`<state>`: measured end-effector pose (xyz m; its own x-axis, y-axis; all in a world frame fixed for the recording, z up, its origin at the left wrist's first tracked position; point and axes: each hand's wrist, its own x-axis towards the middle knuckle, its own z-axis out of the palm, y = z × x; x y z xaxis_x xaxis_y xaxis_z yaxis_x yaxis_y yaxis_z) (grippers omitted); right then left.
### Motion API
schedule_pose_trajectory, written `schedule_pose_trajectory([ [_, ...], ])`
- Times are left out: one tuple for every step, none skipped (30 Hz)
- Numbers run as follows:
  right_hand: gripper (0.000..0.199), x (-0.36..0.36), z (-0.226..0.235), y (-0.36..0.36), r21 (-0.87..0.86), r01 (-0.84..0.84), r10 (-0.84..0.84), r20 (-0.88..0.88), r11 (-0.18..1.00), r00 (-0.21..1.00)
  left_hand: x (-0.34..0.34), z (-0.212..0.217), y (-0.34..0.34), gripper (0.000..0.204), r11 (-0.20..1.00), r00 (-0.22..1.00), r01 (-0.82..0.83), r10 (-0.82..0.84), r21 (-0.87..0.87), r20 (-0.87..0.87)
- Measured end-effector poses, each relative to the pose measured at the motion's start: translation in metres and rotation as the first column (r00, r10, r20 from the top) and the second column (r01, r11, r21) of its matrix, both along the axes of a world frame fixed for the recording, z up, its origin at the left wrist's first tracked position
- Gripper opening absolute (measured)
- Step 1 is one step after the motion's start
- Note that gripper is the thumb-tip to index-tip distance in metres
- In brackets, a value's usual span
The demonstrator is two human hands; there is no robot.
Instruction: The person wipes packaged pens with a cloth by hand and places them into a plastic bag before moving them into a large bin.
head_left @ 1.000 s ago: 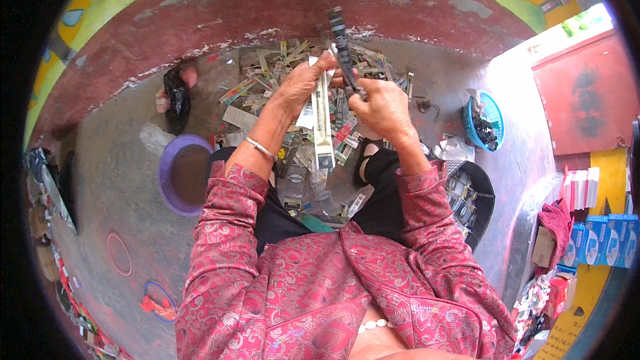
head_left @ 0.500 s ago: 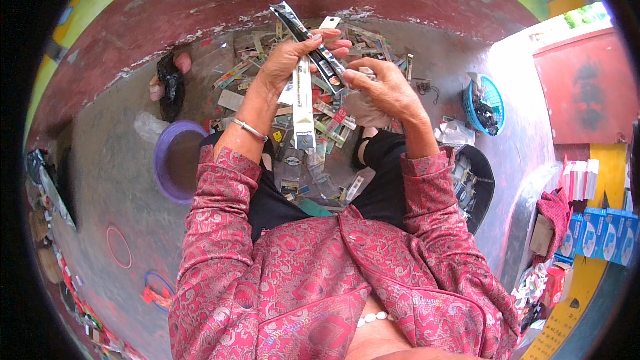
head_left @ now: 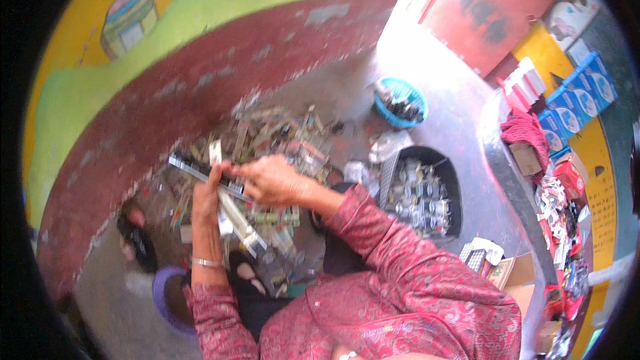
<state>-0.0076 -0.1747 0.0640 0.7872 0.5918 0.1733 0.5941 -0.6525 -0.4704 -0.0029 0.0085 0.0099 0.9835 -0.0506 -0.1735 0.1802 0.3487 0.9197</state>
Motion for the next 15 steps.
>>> schedule_pose_trajectory([
  [0.034,0.000,0.009,-0.003,0.020,0.009,-0.008,-0.073,1.000,0.997,0.003,-0.003,0.002,0.035,0.997,0.999,-0.025,0.024,0.068,0.025],
  [0.031,0.001,0.007,-0.010,0.141,0.017,-0.005,-0.079,0.990,0.997,0.005,-0.002,-0.002,0.033,1.000,0.999,0.024,-0.024,0.007,0.048],
  [0.024,-0.001,0.013,-0.011,0.121,0.060,-0.057,-0.031,0.991,0.998,0.005,-0.002,-0.003,0.030,0.997,0.996,0.063,-0.060,-0.045,0.064],
  [0.024,0.000,0.007,-0.011,0.162,0.052,-0.052,-0.007,0.985,0.999,0.005,-0.004,-0.001,0.027,1.000,0.999,0.023,-0.022,-0.018,0.043],
  [0.023,0.004,0.005,-0.014,0.202,0.041,-0.045,0.016,0.979,0.999,0.008,-0.004,-0.002,0.023,1.000,1.000,-0.018,0.018,0.007,0.023],
  [0.023,0.003,0.005,-0.012,0.202,0.065,-0.065,-0.007,0.977,0.998,0.004,-0.001,-0.002,0.022,0.998,0.998,-0.056,0.056,0.032,0.022],
  [0.022,0.002,0.006,-0.011,0.199,0.089,-0.084,-0.029,0.976,0.996,0.003,0.004,-0.002,0.022,0.999,1.000,-0.018,0.018,0.034,0.003],
  [0.022,0.002,0.008,-0.010,0.195,0.112,-0.104,-0.051,0.974,0.993,0.002,0.010,-0.002,0.023,0.999,1.000,0.021,-0.021,0.033,-0.015],
  [0.021,0.002,0.006,-0.008,0.230,0.154,-0.150,-0.033,0.961,0.988,-0.002,0.016,0.000,0.024,0.997,0.998,0.060,-0.058,0.039,-0.039],
  [0.020,0.003,0.003,-0.007,0.263,0.194,-0.197,-0.017,0.945,0.980,-0.002,0.015,-0.001,0.029,0.998,0.997,0.062,-0.061,0.015,-0.035],
  [0.019,0.003,0.002,-0.006,0.296,0.233,-0.243,-0.001,0.926,0.970,-0.001,0.015,-0.001,0.032,0.999,0.998,0.048,-0.048,-0.004,-0.034],
  [0.018,0.001,0.009,-0.005,0.421,0.258,-0.221,-0.134,0.870,0.966,-0.002,0.016,0.001,0.035,0.999,0.999,0.029,-0.029,-0.020,-0.039],
  [0.019,0.005,0.006,-0.005,0.509,0.212,-0.140,-0.176,0.835,0.974,-0.003,0.014,0.004,0.037,0.999,0.999,0.009,-0.011,-0.036,-0.043],
  [0.021,0.007,0.007,-0.004,0.539,0.170,-0.053,-0.227,0.825,0.973,0.002,-0.001,0.011,0.044,0.999,0.999,-0.034,0.034,-0.035,0.009],
  [0.022,0.007,0.005,-0.006,0.566,0.144,0.029,-0.286,0.812,0.958,0.000,0.007,0.009,0.050,0.994,0.995,0.075,-0.069,-0.078,0.076],
])
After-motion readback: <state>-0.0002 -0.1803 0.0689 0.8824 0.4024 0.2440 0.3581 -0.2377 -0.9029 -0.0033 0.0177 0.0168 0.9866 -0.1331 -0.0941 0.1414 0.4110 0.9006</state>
